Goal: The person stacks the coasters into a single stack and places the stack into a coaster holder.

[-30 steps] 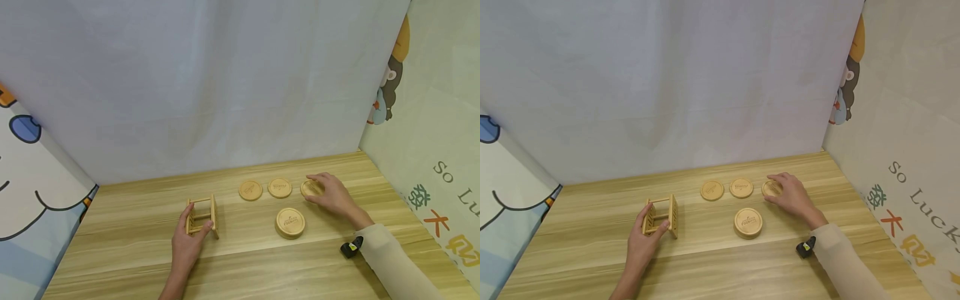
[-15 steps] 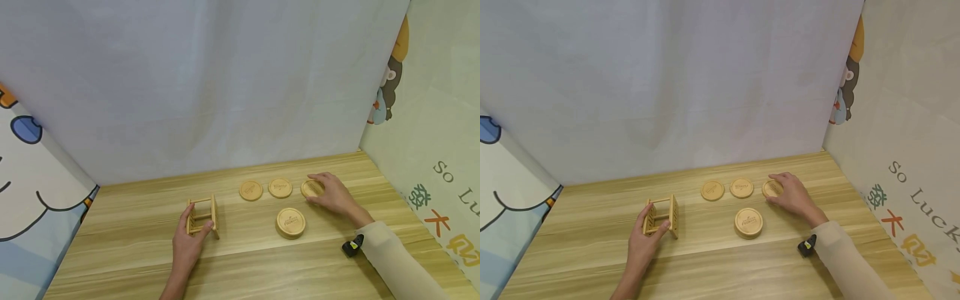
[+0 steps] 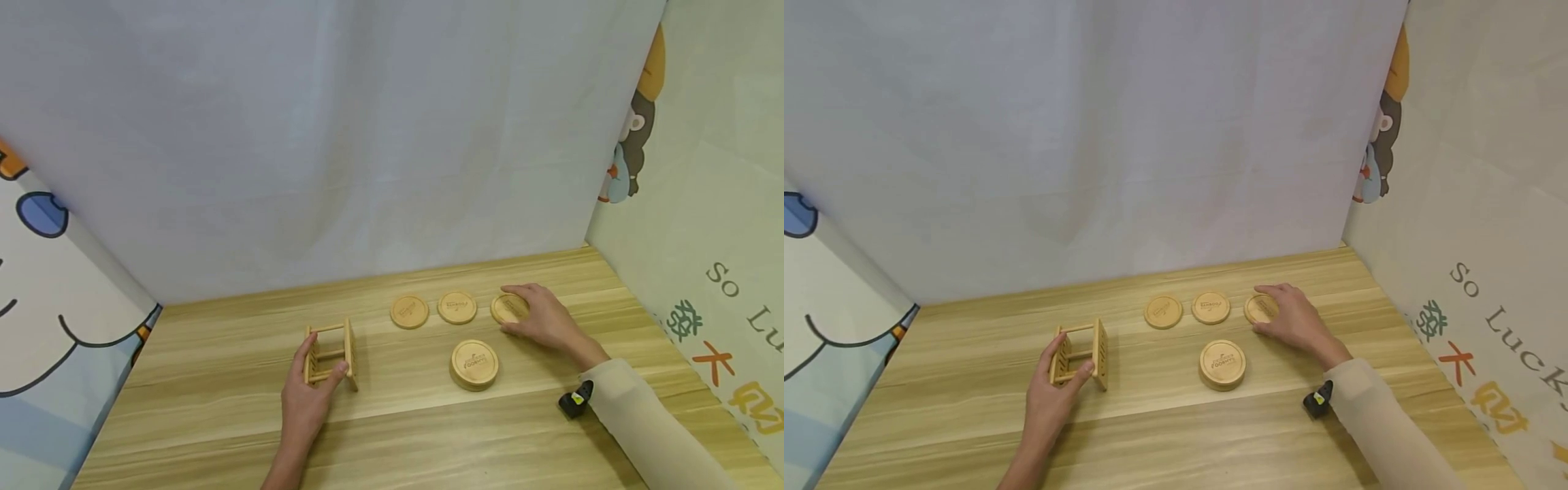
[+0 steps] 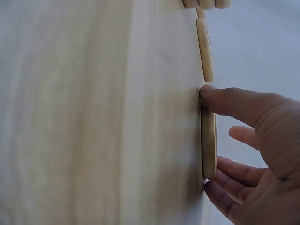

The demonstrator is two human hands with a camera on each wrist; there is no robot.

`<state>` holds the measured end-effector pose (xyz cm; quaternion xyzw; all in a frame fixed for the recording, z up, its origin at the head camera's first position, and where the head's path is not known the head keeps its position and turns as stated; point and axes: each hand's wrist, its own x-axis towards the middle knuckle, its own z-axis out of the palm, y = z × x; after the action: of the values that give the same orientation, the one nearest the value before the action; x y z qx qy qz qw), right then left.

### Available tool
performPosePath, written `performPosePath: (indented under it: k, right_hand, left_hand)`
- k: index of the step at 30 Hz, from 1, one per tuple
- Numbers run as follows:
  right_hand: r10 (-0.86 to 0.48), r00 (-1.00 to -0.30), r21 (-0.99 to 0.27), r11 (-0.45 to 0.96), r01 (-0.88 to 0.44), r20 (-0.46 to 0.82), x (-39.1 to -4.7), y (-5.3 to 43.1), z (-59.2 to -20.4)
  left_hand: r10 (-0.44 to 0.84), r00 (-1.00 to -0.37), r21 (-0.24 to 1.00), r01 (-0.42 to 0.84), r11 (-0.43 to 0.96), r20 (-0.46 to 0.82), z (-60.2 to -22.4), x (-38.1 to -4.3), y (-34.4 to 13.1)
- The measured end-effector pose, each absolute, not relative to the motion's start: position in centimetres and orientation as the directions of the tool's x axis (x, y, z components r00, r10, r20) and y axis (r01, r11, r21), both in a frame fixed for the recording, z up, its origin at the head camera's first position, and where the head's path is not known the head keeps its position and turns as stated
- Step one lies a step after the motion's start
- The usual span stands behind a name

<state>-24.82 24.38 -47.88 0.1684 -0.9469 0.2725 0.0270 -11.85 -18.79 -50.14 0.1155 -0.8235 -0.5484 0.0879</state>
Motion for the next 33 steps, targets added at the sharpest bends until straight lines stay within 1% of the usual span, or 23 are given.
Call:
performPosePath:
  k: [13,15,18,23,24,33]
  right_hand:
    - [-0.340,-0.928,-0.492,0.788,-0.369,0.152,-24.9,24.6,-48.0]
    - [-0.341,-0.928,-0.486,0.791,-0.371,0.154,-24.8,24.7,-48.0]
    - [-0.336,-0.929,-0.480,0.797,-0.367,0.153,-24.8,24.6,-48.0]
    - [-0.328,-0.934,-0.473,0.806,-0.355,0.142,-24.6,24.6,-47.9]
    - [-0.326,-0.935,-0.475,0.807,-0.352,0.139,-24.5,24.6,-47.9]
    - [-0.320,-0.940,-0.509,0.793,-0.336,0.122,-23.8,24.1,-47.3]
  left_hand:
    - [-0.290,-0.957,0.921,-0.084,0.380,0.032,-50.5,-11.9,-18.9]
    - [-0.299,-0.953,0.916,-0.069,0.395,0.057,-50.9,-12.0,-19.0]
    - [-0.305,-0.950,0.918,-0.065,0.391,0.063,-51.8,-12.3,-19.3]
    - [-0.294,-0.955,0.923,-0.082,0.376,0.035,-51.3,-12.2,-19.2]
    - [-0.289,-0.957,0.922,-0.084,0.378,0.032,-50.5,-11.9,-19.0]
    - [-0.289,-0.957,0.923,-0.085,0.375,0.029,-50.3,-11.8,-19.0]
